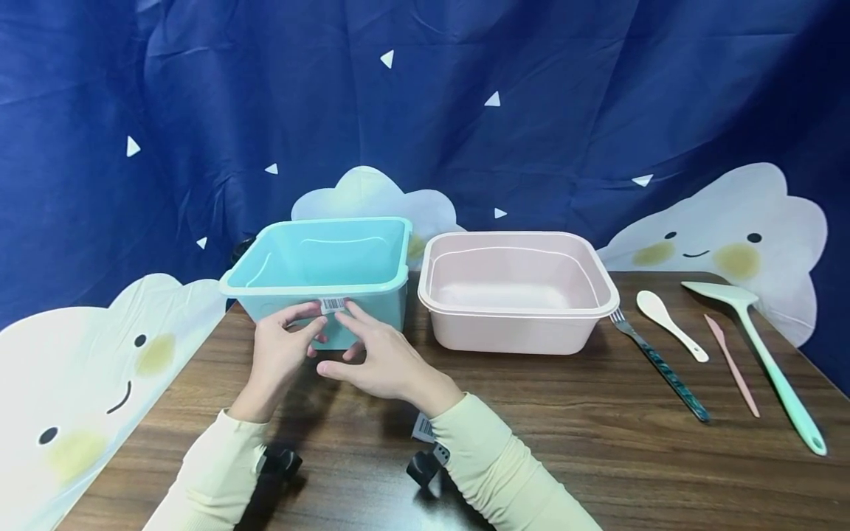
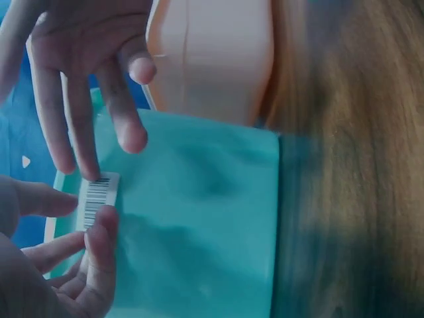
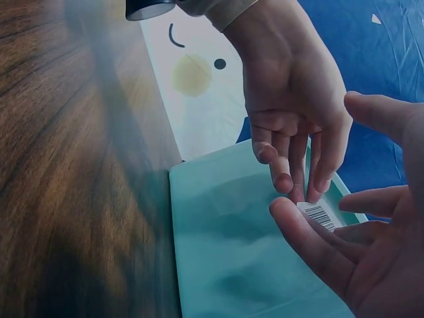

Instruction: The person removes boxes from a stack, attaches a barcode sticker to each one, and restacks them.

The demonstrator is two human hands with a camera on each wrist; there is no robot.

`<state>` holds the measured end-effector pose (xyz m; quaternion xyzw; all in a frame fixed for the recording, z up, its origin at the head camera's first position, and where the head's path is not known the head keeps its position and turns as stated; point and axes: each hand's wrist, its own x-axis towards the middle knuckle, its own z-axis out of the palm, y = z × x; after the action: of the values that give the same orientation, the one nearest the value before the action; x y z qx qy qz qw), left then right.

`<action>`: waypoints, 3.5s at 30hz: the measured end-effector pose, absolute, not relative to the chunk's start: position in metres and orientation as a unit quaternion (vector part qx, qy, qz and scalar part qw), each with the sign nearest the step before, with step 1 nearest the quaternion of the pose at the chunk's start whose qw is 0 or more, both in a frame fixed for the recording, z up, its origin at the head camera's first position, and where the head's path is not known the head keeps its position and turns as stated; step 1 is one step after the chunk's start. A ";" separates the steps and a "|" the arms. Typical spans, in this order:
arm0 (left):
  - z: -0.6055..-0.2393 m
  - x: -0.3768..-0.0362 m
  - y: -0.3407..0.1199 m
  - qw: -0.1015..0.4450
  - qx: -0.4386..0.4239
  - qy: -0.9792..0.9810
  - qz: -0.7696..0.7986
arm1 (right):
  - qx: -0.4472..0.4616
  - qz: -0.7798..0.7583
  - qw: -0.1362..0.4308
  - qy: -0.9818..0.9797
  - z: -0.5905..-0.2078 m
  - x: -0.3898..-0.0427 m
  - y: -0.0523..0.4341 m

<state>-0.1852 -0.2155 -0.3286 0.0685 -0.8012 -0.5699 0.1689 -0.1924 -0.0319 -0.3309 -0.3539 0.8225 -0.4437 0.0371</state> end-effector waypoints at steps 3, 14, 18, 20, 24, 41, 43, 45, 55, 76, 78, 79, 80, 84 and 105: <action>-0.327 -0.183 -0.215 0.166 0.073 -0.812 -0.556 | -0.354 -0.441 0.041 0.824 -0.332 -0.192 -0.033; -0.324 -0.179 -0.210 0.188 0.048 -0.870 -0.454 | -0.361 -0.438 0.036 0.823 -0.332 -0.193 -0.034; -0.325 -0.178 -0.207 0.190 0.045 -0.871 -0.452 | -0.362 -0.437 0.034 0.822 -0.332 -0.192 -0.034; -0.325 -0.177 -0.205 0.189 0.047 -0.870 -0.452 | -0.361 -0.438 0.035 0.822 -0.332 -0.192 -0.033; -0.325 -0.176 -0.202 0.186 0.055 -0.872 -0.448 | -0.364 -0.441 0.037 0.820 -0.332 -0.193 -0.034; -0.325 -0.174 -0.194 0.151 0.062 -0.822 -0.545 | -0.391 -0.432 0.030 0.812 -0.330 -0.193 -0.033; -0.326 -0.174 -0.194 0.143 0.061 -0.819 -0.553 | -0.389 -0.434 0.034 0.812 -0.331 -0.194 -0.032; -0.326 -0.175 -0.194 0.138 0.059 -0.818 -0.555 | -0.385 -0.438 0.038 0.812 -0.331 -0.195 -0.031; -0.328 -0.175 -0.190 0.121 0.063 -0.819 -0.558 | -0.380 -0.436 0.035 0.815 -0.332 -0.198 -0.030; -0.328 -0.176 -0.192 0.065 0.064 -0.821 -0.564 | -0.365 -0.430 0.027 0.825 -0.324 -0.191 -0.014; -0.329 -0.176 -0.190 0.045 0.052 -0.814 -0.577 | -0.355 -0.424 0.020 0.833 -0.320 -0.187 -0.004; -0.330 -0.175 -0.189 0.035 0.046 -0.810 -0.584 | -0.350 -0.423 0.018 0.836 -0.319 -0.185 0.002; -0.331 -0.175 -0.188 0.025 0.042 -0.808 -0.587 | -0.343 -0.421 0.015 0.839 -0.318 -0.183 0.008; -0.334 -0.173 -0.182 -0.001 0.019 -0.813 -0.582 | -0.330 -0.448 0.022 0.831 -0.316 -0.178 0.032; -0.348 -0.152 -0.144 -0.194 -0.091 -0.830 -0.514 | -0.219 -0.534 0.237 0.781 -0.347 -0.151 0.124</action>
<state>-0.1518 -0.1440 -0.3485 -0.0906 -0.8303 -0.5144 -0.1943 -0.1507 0.1243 -0.3474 -0.2191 0.7815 -0.5340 0.2368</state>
